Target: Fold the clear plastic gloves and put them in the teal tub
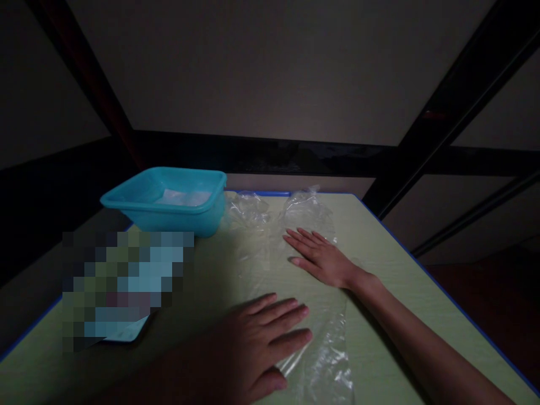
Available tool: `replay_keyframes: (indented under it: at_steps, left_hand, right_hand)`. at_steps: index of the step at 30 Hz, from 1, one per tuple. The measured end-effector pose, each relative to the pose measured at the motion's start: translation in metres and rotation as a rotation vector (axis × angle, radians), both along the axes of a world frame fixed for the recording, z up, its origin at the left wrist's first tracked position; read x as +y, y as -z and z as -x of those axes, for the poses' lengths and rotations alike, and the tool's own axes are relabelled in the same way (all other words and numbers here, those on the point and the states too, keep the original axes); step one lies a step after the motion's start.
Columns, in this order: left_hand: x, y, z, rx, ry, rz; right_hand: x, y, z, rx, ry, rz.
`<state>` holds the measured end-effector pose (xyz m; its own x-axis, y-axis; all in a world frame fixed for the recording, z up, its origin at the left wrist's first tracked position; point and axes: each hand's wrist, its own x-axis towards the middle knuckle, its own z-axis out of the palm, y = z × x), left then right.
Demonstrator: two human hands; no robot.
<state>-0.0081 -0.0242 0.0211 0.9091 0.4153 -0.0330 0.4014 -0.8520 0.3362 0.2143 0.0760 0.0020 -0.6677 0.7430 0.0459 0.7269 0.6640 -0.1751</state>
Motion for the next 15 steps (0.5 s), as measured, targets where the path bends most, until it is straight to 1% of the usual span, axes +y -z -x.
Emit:
replay_keyframes:
  at_steps: [4, 8, 11, 15]
  left_hand:
    - [-0.001, 0.001, 0.003, -0.016, 0.012, -0.007]
    - [-0.003, -0.001, 0.007, -0.044, 0.04, 0.011]
    - [-0.004, -0.006, 0.008, -0.046, 0.072, 0.038]
    - [-0.004, -0.017, 0.008, -0.063, 0.096, 0.082]
  right_hand:
    - [0.002, 0.002, -0.009, 0.1, 0.096, -0.012]
    - [0.003, 0.003, -0.013, 0.156, 0.1, 0.01]
    - [0.011, 0.003, -0.009, 0.135, 0.114, 0.032]
    - [0.033, 0.002, 0.007, 0.096, 0.146, 0.036]
